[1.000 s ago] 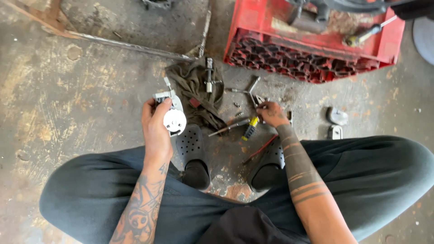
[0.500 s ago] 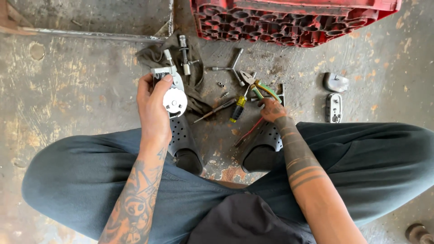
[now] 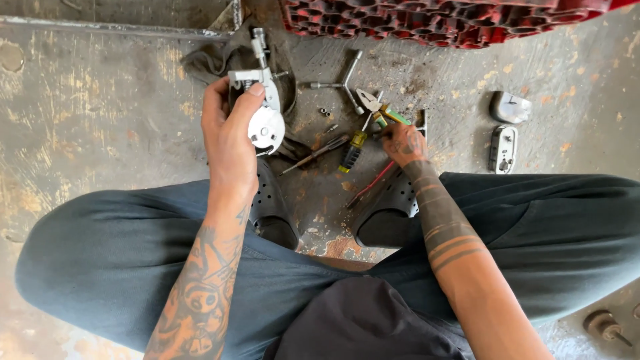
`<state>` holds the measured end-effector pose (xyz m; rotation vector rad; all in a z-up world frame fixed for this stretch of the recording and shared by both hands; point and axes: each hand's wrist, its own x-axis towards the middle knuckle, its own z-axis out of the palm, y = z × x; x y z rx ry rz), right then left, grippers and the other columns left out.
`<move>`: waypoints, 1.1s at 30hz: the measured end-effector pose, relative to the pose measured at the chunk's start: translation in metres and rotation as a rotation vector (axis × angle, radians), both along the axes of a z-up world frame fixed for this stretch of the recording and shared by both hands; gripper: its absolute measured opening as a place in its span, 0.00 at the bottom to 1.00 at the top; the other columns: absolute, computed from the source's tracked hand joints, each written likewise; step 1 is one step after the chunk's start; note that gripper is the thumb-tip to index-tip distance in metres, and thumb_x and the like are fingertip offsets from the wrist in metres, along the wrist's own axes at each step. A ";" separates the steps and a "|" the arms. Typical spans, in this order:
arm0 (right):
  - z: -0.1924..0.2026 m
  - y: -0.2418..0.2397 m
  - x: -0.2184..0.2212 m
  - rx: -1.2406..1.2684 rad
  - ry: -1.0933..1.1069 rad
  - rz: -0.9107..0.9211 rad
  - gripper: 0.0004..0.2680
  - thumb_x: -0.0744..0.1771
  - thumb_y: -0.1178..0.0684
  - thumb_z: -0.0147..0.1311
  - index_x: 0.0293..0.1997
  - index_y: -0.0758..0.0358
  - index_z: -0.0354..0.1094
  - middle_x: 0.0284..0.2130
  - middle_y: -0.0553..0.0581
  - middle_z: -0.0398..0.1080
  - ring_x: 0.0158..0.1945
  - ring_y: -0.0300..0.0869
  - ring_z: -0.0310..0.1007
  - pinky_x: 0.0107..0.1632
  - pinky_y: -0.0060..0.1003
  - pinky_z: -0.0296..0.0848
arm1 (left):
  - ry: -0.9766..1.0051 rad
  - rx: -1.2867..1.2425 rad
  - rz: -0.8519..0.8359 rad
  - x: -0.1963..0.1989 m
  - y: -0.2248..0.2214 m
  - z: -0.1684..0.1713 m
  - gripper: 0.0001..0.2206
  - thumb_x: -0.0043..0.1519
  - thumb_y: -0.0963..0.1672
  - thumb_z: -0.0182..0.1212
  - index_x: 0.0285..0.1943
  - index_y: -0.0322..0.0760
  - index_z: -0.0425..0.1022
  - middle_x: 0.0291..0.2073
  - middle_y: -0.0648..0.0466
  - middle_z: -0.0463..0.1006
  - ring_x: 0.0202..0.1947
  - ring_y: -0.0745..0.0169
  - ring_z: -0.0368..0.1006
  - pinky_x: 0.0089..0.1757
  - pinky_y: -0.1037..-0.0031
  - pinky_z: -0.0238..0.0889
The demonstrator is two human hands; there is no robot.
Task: Assemble and inspect a motorcycle carburetor or similar engine fuel system component.
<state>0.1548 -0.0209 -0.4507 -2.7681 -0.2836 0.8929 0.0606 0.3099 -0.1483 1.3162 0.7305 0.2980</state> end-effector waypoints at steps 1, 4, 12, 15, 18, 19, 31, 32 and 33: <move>0.003 0.008 -0.001 -0.001 0.006 0.010 0.12 0.62 0.44 0.52 0.47 0.39 0.77 0.36 0.57 0.79 0.43 0.58 0.80 0.45 0.54 0.81 | 0.006 -0.001 0.010 0.002 0.002 0.002 0.21 0.61 0.49 0.68 0.57 0.36 0.69 0.44 0.51 0.69 0.51 0.63 0.65 0.55 0.63 0.65; 0.031 0.045 -0.012 0.073 -0.232 0.058 0.10 0.64 0.45 0.55 0.48 0.41 0.75 0.35 0.51 0.77 0.41 0.53 0.80 0.41 0.53 0.81 | -0.007 -0.037 0.098 0.002 0.014 0.008 0.21 0.58 0.51 0.69 0.54 0.37 0.71 0.40 0.55 0.70 0.45 0.67 0.67 0.47 0.72 0.69; 0.052 0.142 -0.079 0.228 -0.389 0.817 0.24 0.61 0.55 0.52 0.67 0.57 0.61 0.60 0.60 0.65 0.60 0.53 0.66 0.59 0.48 0.62 | -0.132 -0.242 0.189 -0.017 0.048 0.012 0.17 0.62 0.45 0.57 0.56 0.30 0.68 0.42 0.51 0.76 0.38 0.68 0.71 0.42 0.78 0.64; 0.048 0.148 -0.095 0.398 -0.372 0.796 0.15 0.59 0.52 0.58 0.49 0.58 0.68 0.49 0.60 0.65 0.52 0.54 0.65 0.59 0.53 0.58 | -0.138 -0.234 0.212 -0.026 0.055 0.015 0.18 0.61 0.46 0.58 0.58 0.30 0.68 0.43 0.49 0.77 0.39 0.67 0.72 0.41 0.79 0.65; 0.053 0.175 -0.088 0.307 -0.099 0.561 0.20 0.64 0.48 0.57 0.62 0.62 0.63 0.48 0.64 0.60 0.53 0.56 0.63 0.52 0.53 0.66 | -0.130 -0.283 0.235 -0.040 0.062 0.020 0.19 0.61 0.45 0.58 0.58 0.29 0.64 0.43 0.49 0.74 0.37 0.67 0.71 0.40 0.78 0.64; 0.050 0.183 -0.083 0.309 -0.095 0.574 0.20 0.64 0.48 0.57 0.62 0.62 0.63 0.48 0.64 0.60 0.53 0.56 0.63 0.52 0.53 0.66 | -0.130 -0.281 0.249 -0.046 0.068 0.019 0.19 0.61 0.45 0.58 0.58 0.29 0.64 0.43 0.49 0.74 0.37 0.67 0.71 0.40 0.78 0.64; -0.008 0.201 -0.082 0.403 -0.151 0.552 0.14 0.63 0.60 0.57 0.55 0.66 0.72 0.52 0.73 0.66 0.51 0.67 0.74 0.48 0.58 0.80 | -0.160 -0.186 0.590 -0.098 0.112 0.001 0.14 0.58 0.47 0.67 0.48 0.38 0.73 0.34 0.55 0.72 0.38 0.67 0.76 0.41 0.71 0.79; 0.005 0.204 -0.083 0.504 -0.127 0.448 0.11 0.64 0.60 0.56 0.51 0.63 0.74 0.47 0.69 0.69 0.48 0.64 0.75 0.47 0.55 0.80 | -0.173 -0.195 0.598 -0.099 0.114 0.002 0.14 0.58 0.47 0.68 0.48 0.39 0.73 0.34 0.55 0.73 0.38 0.66 0.77 0.41 0.70 0.79; 0.019 0.208 -0.083 0.603 -0.101 0.344 0.09 0.65 0.61 0.55 0.48 0.60 0.77 0.41 0.65 0.72 0.46 0.61 0.76 0.45 0.51 0.80 | -0.186 -0.204 0.605 -0.099 0.115 0.002 0.14 0.58 0.47 0.68 0.47 0.39 0.73 0.33 0.55 0.74 0.38 0.66 0.77 0.41 0.69 0.79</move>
